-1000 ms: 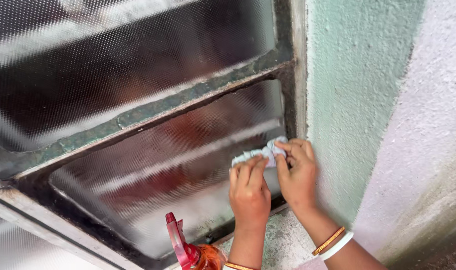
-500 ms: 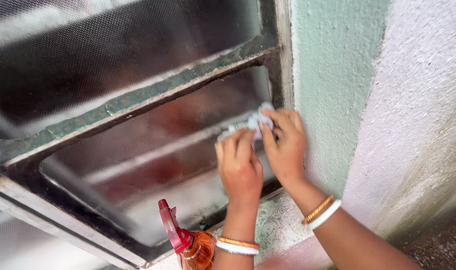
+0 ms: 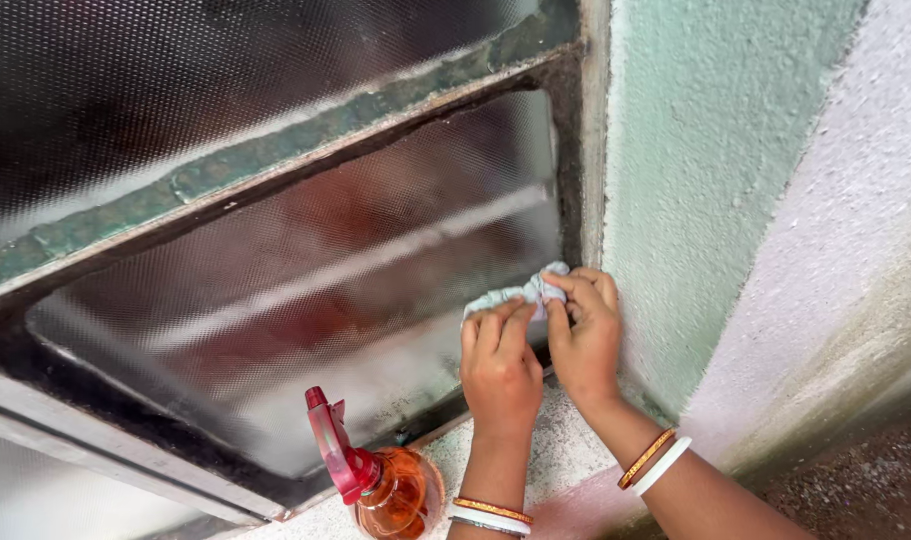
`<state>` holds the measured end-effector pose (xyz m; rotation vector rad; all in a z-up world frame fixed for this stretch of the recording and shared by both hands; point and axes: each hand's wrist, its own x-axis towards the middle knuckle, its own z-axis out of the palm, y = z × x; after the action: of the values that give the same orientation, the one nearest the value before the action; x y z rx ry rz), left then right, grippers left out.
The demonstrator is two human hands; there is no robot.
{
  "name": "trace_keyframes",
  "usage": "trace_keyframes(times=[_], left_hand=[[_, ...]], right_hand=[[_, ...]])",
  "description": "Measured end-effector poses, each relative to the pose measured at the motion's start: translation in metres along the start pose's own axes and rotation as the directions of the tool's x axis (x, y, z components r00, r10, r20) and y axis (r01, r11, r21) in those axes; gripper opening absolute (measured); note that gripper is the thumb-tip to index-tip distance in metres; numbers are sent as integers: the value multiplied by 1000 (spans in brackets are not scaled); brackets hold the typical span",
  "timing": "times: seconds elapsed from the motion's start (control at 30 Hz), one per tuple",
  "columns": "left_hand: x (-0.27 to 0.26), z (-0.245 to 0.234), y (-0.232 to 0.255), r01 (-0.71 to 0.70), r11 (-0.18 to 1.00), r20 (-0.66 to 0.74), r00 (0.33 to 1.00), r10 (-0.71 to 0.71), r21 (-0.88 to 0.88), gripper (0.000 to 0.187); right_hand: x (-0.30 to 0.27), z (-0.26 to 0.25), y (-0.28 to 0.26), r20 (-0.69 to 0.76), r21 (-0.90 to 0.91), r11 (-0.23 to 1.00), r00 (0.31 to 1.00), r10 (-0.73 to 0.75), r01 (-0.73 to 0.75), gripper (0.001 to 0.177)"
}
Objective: The person cleans a window with a metal mesh screen using a spray bottle and a cloth. They repeatedly spray the surface and wipe it with the cloth, focusing on the lower panes and the frame.
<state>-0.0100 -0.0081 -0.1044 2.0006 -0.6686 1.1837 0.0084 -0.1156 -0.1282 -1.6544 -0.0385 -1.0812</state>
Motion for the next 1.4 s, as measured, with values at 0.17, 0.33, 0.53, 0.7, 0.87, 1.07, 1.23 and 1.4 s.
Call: trace_keyframes(times=[0.17, 0.33, 0.53, 0.7, 0.87, 1.07, 1.23, 1.4], left_hand=[[-37, 11, -10, 80, 997, 123, 989, -78, -10, 40], [-47, 11, -2, 146, 989, 96, 985, -143, -22, 32], [8, -5, 5, 48, 997, -100, 994, -53, -55, 29], [26, -19, 5, 9, 999, -112, 994, -14, -44, 31], [-11, -12, -9, 55, 998, -33, 998, -56, -26, 30], [-56, 5, -22, 183, 983, 70, 981, -183, 10, 23], [-68, 8, -18, 266, 963, 175, 947, -270, 47, 26], [-33, -7, -3, 191, 982, 49, 980, -191, 7, 23]], right_hand=[[-28, -7, 25, 53, -97, 992, 995, 88, -82, 25], [-38, -11, 17, 80, -170, 976, 985, 154, -138, 27], [5, -5, -26, 74, -79, 996, 997, -34, 40, 29], [19, 0, -43, 96, -3, 997, 992, -78, 79, 30], [-10, -2, -17, 117, -84, 996, 993, 1, 9, 31], [-42, -7, 21, 189, -237, 971, 981, 29, 17, 28], [-54, -12, 31, 221, -307, 945, 958, 184, -111, 26], [-32, -9, 3, 164, -82, 993, 982, 94, -81, 28]])
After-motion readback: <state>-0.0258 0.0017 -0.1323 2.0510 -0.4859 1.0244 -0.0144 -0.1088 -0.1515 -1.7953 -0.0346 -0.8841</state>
